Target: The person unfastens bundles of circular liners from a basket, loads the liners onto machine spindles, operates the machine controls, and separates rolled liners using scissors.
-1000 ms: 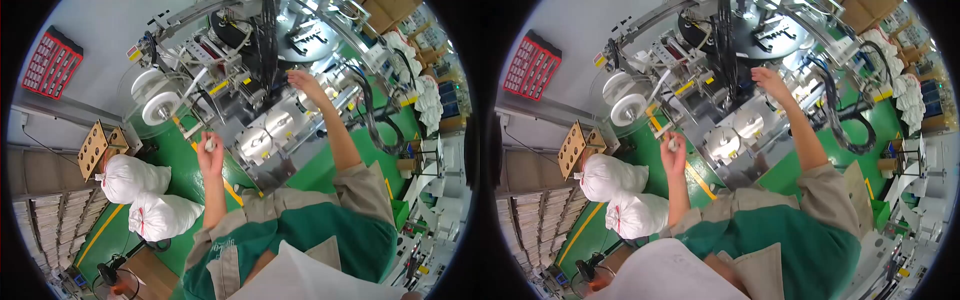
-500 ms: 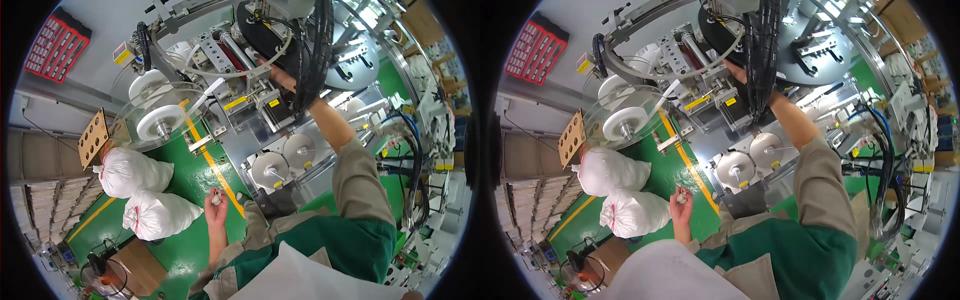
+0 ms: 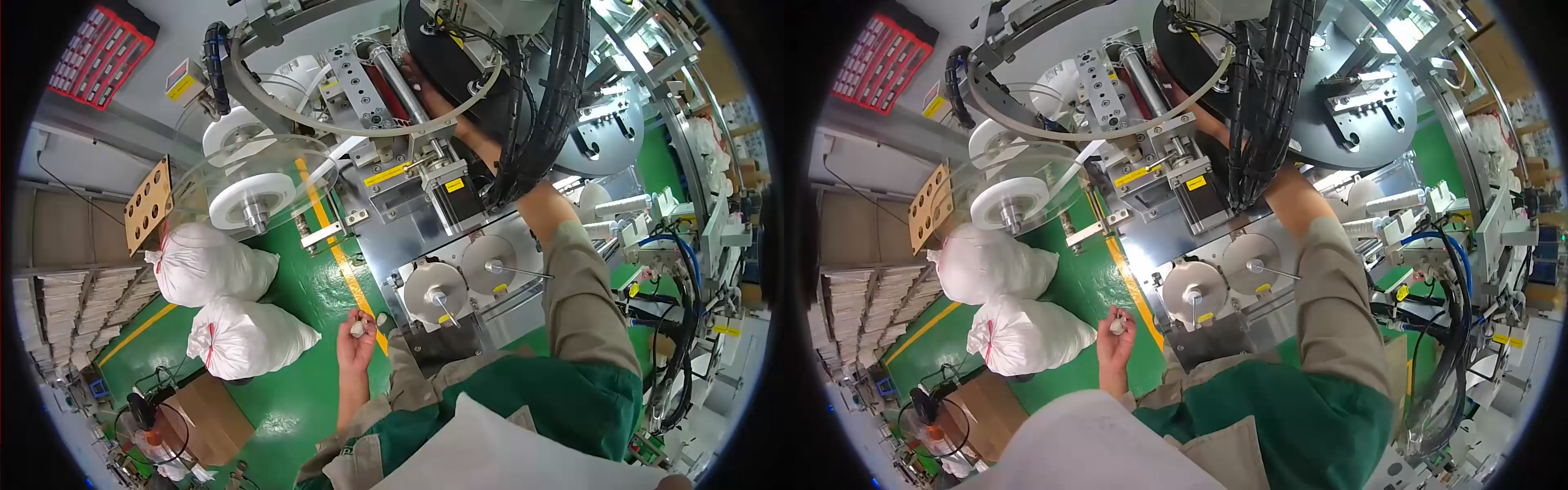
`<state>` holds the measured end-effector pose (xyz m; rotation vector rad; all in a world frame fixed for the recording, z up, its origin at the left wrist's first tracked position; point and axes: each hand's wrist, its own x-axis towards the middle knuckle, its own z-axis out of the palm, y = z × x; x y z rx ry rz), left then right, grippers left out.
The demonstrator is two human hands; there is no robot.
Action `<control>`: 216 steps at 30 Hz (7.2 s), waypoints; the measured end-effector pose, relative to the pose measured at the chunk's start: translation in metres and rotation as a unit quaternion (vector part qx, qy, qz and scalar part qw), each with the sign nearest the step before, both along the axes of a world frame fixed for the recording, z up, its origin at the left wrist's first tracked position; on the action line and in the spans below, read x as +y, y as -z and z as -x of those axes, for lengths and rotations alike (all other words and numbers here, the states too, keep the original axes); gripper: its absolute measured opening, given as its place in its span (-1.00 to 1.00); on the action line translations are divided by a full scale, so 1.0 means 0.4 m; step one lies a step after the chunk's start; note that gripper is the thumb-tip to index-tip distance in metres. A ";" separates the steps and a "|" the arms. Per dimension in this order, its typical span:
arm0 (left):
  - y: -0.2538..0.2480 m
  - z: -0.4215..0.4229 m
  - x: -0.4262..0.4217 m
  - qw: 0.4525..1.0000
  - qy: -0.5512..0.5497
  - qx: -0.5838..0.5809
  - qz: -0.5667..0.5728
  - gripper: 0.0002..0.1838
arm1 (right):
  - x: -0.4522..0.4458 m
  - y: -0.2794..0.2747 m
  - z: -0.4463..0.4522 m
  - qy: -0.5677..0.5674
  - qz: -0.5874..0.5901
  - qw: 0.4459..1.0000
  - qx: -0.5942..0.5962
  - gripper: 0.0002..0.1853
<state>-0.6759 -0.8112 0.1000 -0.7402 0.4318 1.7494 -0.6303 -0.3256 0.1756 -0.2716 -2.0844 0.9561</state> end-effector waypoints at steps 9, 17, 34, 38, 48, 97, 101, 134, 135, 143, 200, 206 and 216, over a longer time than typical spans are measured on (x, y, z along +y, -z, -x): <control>0.016 -0.008 -0.013 1.000 0.005 0.011 0.019 -0.74 | 0.071 0.056 0.024 0.028 -0.025 0.999 -0.026 -0.43; 0.025 0.005 -0.003 1.000 0.003 0.007 0.004 -0.76 | 0.059 0.111 -0.036 0.151 -0.118 0.955 -0.228 -0.52; 0.046 -0.005 0.007 1.000 -0.018 0.018 0.007 -0.80 | 0.017 0.165 -0.246 0.007 0.345 0.920 -0.184 -0.59; 0.025 0.009 0.003 0.999 -0.018 0.026 0.011 -0.78 | 0.018 0.180 -0.282 0.017 0.307 0.928 -0.208 -0.63; -0.021 0.055 0.185 0.965 0.133 0.225 0.021 -0.79 | 0.000 0.236 -0.284 0.027 0.227 0.949 -0.215 -0.74; 0.175 0.053 0.846 0.685 0.293 0.662 0.078 -0.71 | -0.114 0.211 -0.250 0.076 0.441 0.882 -0.147 -0.73; 0.183 0.049 0.866 0.671 0.289 0.677 0.090 -0.70 | -0.102 0.187 -0.232 0.091 0.395 0.896 -0.179 -0.75; 0.232 0.050 0.894 0.607 0.264 0.734 0.153 -0.67 | -0.095 0.309 -0.284 0.032 0.293 0.925 -0.241 -0.78; 0.234 0.049 0.896 0.603 0.264 0.737 0.154 -0.67 | -0.093 0.309 -0.281 0.032 0.288 0.927 -0.238 -0.79; 0.235 0.058 0.906 0.597 0.265 0.743 0.147 -0.66 | -0.058 0.324 -0.237 0.056 0.208 0.949 -0.229 -0.79; -0.753 0.028 0.090 0.690 0.239 0.650 -0.212 -0.72 | -1.181 -0.409 -0.927 0.444 0.306 0.841 -0.051 -0.79; -1.026 -0.413 -0.057 0.606 0.112 0.586 -0.526 -0.96 | -1.589 -0.783 -1.134 0.635 0.138 0.755 0.087 -0.79; -1.201 -1.124 -0.215 0.423 0.161 0.203 -0.868 -0.63 | -2.042 -0.974 -1.492 0.563 -0.345 0.723 0.205 -0.83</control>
